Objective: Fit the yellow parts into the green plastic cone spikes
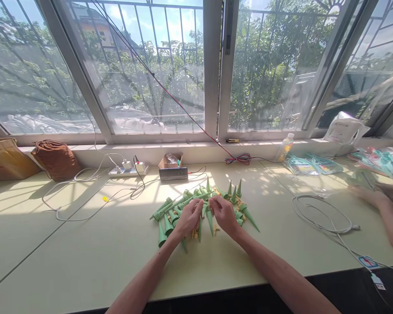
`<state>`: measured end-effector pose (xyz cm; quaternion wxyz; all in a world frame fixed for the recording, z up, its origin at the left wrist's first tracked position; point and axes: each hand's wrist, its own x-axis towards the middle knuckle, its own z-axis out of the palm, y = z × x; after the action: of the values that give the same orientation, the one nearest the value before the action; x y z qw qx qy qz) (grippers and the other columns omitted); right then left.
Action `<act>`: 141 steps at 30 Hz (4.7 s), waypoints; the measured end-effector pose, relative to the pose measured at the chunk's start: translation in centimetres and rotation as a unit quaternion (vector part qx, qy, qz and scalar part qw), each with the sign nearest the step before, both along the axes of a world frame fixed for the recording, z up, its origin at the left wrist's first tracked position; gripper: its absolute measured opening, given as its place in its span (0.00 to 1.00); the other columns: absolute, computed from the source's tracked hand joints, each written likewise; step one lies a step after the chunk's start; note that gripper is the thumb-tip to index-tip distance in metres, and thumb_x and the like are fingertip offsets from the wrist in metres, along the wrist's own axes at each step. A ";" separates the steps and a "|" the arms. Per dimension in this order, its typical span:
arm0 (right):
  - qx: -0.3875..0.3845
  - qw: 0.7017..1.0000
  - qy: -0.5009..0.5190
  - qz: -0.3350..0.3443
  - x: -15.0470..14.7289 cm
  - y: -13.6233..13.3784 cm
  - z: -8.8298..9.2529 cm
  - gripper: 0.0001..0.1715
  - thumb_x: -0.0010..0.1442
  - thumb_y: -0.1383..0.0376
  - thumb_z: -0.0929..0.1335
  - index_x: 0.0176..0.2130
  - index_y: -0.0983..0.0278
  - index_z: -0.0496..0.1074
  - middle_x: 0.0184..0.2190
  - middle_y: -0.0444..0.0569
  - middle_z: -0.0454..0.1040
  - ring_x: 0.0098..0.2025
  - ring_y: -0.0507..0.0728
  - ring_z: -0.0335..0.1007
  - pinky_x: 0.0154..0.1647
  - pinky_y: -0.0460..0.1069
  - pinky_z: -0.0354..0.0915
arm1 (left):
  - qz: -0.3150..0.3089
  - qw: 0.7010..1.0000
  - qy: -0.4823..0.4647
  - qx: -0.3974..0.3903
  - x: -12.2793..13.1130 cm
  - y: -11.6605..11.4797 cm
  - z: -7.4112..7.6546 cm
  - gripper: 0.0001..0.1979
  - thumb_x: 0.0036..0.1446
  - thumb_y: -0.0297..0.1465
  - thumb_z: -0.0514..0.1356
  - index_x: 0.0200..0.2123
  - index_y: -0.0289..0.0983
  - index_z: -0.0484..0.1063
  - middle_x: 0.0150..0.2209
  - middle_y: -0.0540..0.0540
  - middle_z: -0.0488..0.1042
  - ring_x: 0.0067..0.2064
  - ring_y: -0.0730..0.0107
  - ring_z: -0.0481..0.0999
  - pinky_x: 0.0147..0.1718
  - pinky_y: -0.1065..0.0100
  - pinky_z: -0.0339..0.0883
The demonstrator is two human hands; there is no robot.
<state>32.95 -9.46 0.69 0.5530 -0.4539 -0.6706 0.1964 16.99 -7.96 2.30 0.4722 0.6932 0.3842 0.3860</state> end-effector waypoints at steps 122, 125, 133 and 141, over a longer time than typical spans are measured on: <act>0.001 0.999 -0.010 0.036 0.0 0.3 -0.2 0.22 0.69 0.57 0.59 0.25 0.61 0.59 0.18 0.40 0.60 0.20 0.50 0.55 0.24 0.46 0.52 | -0.024 0.991 -0.075 -0.104 -0.4 0.1 0.3 0.25 0.60 0.54 0.52 0.40 0.36 0.67 0.16 0.53 0.70 0.11 0.76 0.61 0.11 0.75 0.50; -0.002 0.999 -0.015 0.036 0.0 0.4 -0.3 0.22 0.69 0.56 0.59 0.25 0.61 0.59 0.18 0.41 0.60 0.20 0.50 0.54 0.23 0.46 0.52 | -0.024 0.992 -0.075 -0.103 -0.4 0.0 0.5 0.26 0.60 0.54 0.52 0.42 0.36 0.68 0.16 0.53 0.70 0.11 0.76 0.61 0.11 0.75 0.51; 0.002 0.999 -0.013 0.037 0.0 0.4 -0.2 0.23 0.69 0.56 0.59 0.25 0.61 0.58 0.18 0.40 0.58 0.20 0.50 0.53 0.23 0.46 0.51 | -0.022 0.990 -0.076 -0.118 -0.3 -0.1 0.7 0.27 0.57 0.54 0.55 0.44 0.37 0.67 0.18 0.52 0.72 0.13 0.73 0.67 0.13 0.73 0.61; -0.001 0.999 -0.011 0.039 0.0 0.5 -0.4 0.22 0.69 0.57 0.59 0.25 0.61 0.57 0.18 0.39 0.57 0.20 0.50 0.51 0.23 0.46 0.49 | -0.026 0.989 -0.080 -0.123 -0.3 -0.1 0.7 0.26 0.58 0.53 0.55 0.43 0.36 0.67 0.18 0.51 0.73 0.14 0.71 0.70 0.13 0.73 0.62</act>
<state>32.98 -8.99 0.34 0.5371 -0.4303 -0.6934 0.2134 16.67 -8.09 2.99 0.5927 0.6068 0.3713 0.3776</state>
